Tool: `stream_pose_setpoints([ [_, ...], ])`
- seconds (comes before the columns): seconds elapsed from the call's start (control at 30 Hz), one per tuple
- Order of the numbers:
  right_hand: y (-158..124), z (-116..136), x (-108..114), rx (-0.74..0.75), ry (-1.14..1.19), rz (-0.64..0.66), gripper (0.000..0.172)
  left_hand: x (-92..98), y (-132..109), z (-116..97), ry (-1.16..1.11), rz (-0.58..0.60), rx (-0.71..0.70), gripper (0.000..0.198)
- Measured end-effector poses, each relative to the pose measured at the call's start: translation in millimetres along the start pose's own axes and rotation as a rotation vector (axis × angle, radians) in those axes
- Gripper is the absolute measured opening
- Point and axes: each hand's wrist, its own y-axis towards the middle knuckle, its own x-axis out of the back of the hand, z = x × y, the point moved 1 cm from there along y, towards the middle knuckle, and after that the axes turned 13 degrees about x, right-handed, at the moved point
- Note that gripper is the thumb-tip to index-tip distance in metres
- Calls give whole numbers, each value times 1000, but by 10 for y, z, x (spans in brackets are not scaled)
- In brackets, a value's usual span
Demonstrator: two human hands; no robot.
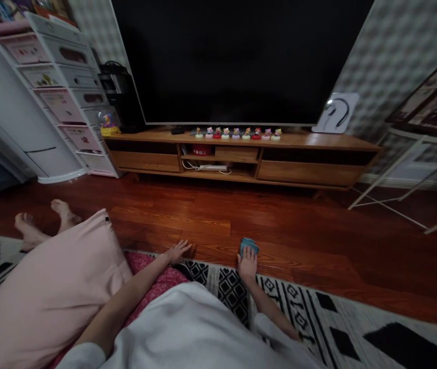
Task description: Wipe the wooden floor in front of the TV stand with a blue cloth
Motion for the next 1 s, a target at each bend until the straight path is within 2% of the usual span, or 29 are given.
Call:
stream_pose_setpoints([
  [0.13, -9, 723, -47, 263, 70, 57, 58, 6, -27, 0, -10, -2, 2, 83],
  [0.2, 34, 1032, -60, 348, 110, 66, 58, 10, -45, 0, -5, 10, 17, 83],
  [0.27, 136, 1243, -40, 380, 139, 63, 60, 9, -56, -2, -3, 23, 31, 84],
  [0.37, 380, 1353, 62, 377, 166, 51, 59, 1, -53, -4, -3, 24, 26, 85],
  [0.5, 668, 1213, 236, 351, 160, 80, 58, -17, -23, 10, -7, 27, 27, 85],
  [0.6, 657, 1009, 287, 400, 159, 134, 66, -33, 3, 31, -23, 35, 27, 87],
  [0.7, 375, 769, 248, 453, 170, 194, 70, -54, 24, 54, -33, 28, 12, 88],
  [0.87, -344, 384, 166, 460, 172, 244, 72, -75, 35, 69, -21, 25, -1, 84],
  [0.93, -493, 259, 176, 490, 182, 249, 74, -72, 30, 69, -25, 25, -6, 81],
  [1.0, -488, 159, 205, 542, 201, 258, 74, -69, 24, 71, -29, 34, -9, 80],
])
